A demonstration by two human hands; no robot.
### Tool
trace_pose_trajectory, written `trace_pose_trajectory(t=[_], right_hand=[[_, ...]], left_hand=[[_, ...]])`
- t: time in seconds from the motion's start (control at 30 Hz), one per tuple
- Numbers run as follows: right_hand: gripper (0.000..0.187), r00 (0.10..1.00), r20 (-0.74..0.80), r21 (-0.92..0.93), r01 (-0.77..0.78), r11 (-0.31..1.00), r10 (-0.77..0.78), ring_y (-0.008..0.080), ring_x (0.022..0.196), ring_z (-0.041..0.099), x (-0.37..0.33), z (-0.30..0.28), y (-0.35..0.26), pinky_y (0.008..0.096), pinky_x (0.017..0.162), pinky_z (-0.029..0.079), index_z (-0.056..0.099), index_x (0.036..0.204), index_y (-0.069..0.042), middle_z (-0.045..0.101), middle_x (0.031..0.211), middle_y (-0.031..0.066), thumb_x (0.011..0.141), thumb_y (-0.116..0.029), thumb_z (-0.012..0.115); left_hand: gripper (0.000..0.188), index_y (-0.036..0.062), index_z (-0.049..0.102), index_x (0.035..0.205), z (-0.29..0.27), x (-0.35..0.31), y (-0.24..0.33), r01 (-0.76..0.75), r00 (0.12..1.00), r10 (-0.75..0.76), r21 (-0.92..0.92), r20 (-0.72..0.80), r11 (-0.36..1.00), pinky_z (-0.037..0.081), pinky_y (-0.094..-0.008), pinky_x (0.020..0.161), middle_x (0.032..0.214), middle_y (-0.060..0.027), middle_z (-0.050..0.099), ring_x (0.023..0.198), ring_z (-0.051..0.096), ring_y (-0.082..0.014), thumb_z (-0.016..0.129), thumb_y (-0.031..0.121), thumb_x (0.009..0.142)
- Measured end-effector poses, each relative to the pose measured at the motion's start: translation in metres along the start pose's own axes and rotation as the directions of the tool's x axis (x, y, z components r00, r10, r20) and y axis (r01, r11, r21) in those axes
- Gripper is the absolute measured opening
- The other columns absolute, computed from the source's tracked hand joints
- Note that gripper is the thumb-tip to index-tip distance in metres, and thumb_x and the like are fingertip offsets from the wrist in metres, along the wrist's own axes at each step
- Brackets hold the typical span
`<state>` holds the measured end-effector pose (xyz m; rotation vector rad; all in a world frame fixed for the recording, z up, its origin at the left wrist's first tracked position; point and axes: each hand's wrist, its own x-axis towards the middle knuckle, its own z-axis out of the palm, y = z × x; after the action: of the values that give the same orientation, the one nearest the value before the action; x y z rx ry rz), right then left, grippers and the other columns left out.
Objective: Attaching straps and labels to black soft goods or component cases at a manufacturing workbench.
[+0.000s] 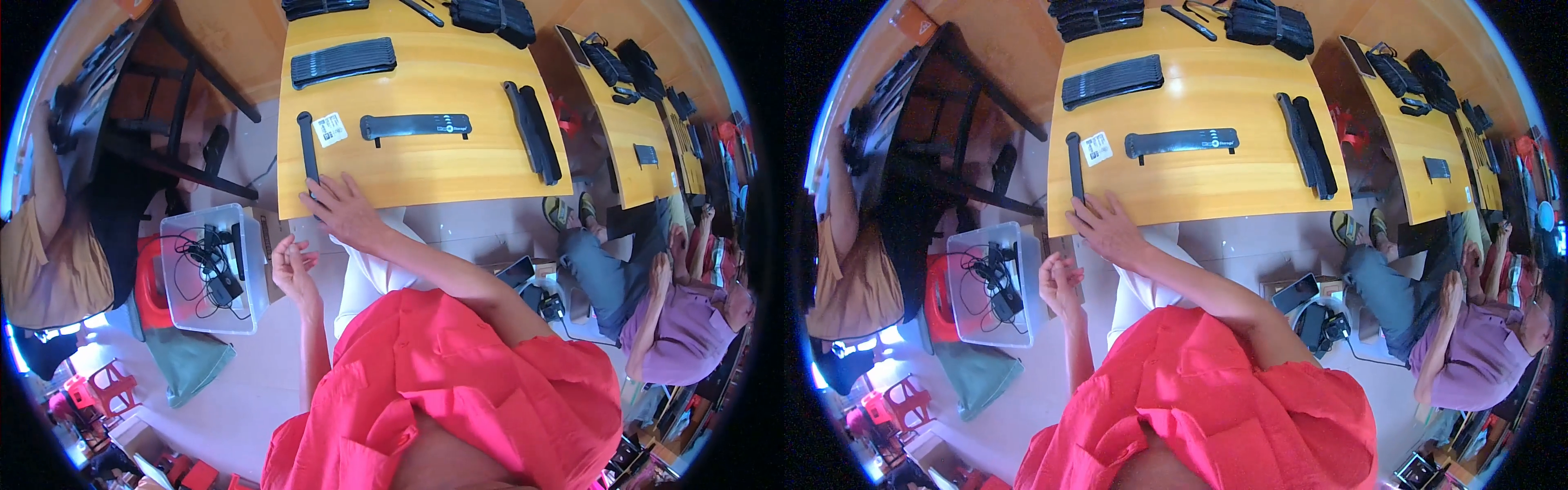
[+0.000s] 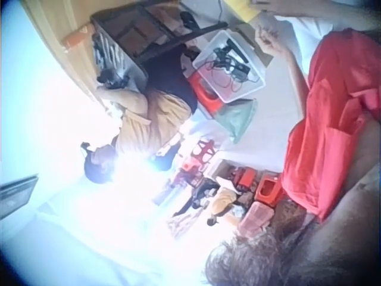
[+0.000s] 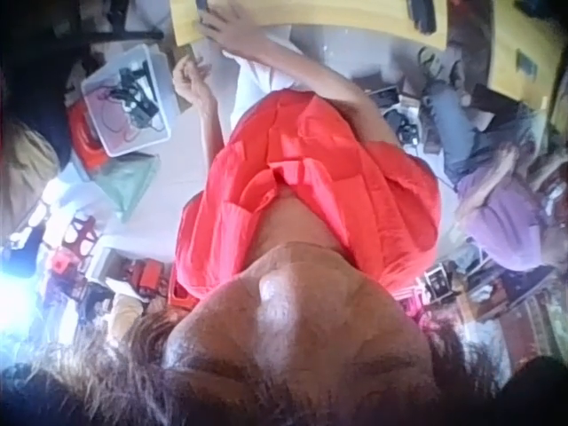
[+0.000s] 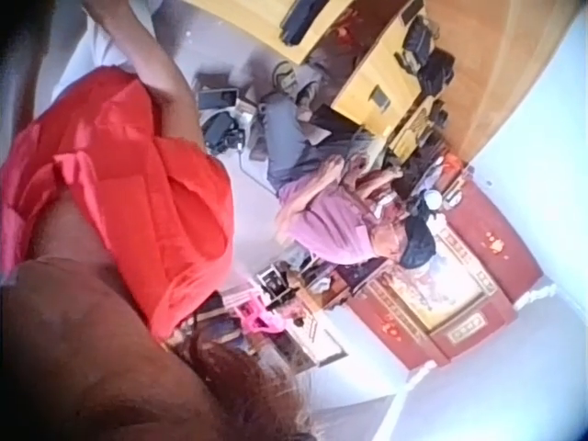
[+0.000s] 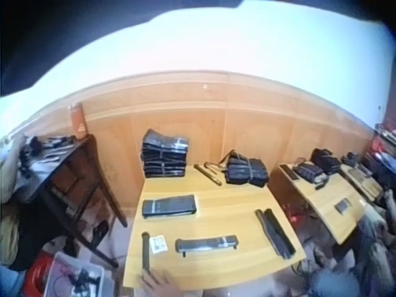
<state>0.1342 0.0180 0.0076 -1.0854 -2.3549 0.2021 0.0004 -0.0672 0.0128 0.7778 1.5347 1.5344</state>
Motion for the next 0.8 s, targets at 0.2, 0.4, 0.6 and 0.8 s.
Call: trace_pose_trajectory(t=[0.2, 0.4, 0.6, 0.8], right_hand=[[0.052, 0.998, -0.038, -0.060, 0.047, 0.997, -0.049, 0.0297, 0.118, 0.042, -0.005, 0.004, 0.002, 0.0462, 0.100, 0.031, 0.045, 0.125, -0.007, 0.041, 0.132, 0.0121, 0.076, -0.016, 0.061], [0.053, 0.994, -0.109, 0.208, -0.006, 0.978, 0.029, 0.0297, 0.113, 0.046, -0.022, -0.038, -0.027, 0.0425, 0.095, 0.039, 0.050, 0.122, -0.004, 0.047, 0.126, 0.0131, 0.071, -0.010, 0.065], [0.053, 0.964, -0.239, 0.252, -0.054, 0.966, 0.117, 0.0327, 0.113, 0.047, -0.037, -0.054, -0.037, 0.0410, 0.093, 0.041, 0.055, 0.118, -0.003, 0.049, 0.122, 0.0139, 0.067, -0.009, 0.068], [0.047, 0.958, -0.219, 0.441, -0.072, 0.895, 0.185, 0.0308, 0.110, 0.049, -0.043, -0.076, -0.037, 0.0381, 0.088, 0.045, 0.059, 0.114, -0.006, 0.052, 0.115, 0.0137, 0.069, -0.008, 0.071]], left_hand=[[0.024, 0.0035, 0.055, 0.107, 0.000, 0.000, -0.003, 0.215, 0.968, -0.216, 0.018, 0.129, 0.976, 0.047, -0.0227, 0.062, 0.087, -0.0065, 0.062, 0.069, 0.059, -0.0115, 0.048, 0.022, 0.094], [0.029, 0.0063, 0.055, 0.109, 0.023, -0.001, 0.022, 0.605, 0.768, -0.398, -0.361, 0.502, 0.710, 0.049, -0.0326, 0.073, 0.097, -0.0058, 0.061, 0.088, 0.058, -0.0142, 0.046, 0.029, 0.094], [0.025, 0.0054, 0.057, 0.108, 0.025, -0.006, 0.030, 0.668, 0.692, -0.336, -0.390, 0.639, 0.633, 0.049, -0.0324, 0.075, 0.099, -0.0064, 0.062, 0.088, 0.059, -0.0137, 0.051, 0.024, 0.092], [0.024, 0.0006, 0.058, 0.109, 0.022, -0.003, 0.036, 0.609, 0.721, -0.307, -0.358, 0.621, 0.708, 0.051, -0.0288, 0.075, 0.097, -0.0070, 0.063, 0.085, 0.061, -0.0143, 0.054, 0.014, 0.090]])
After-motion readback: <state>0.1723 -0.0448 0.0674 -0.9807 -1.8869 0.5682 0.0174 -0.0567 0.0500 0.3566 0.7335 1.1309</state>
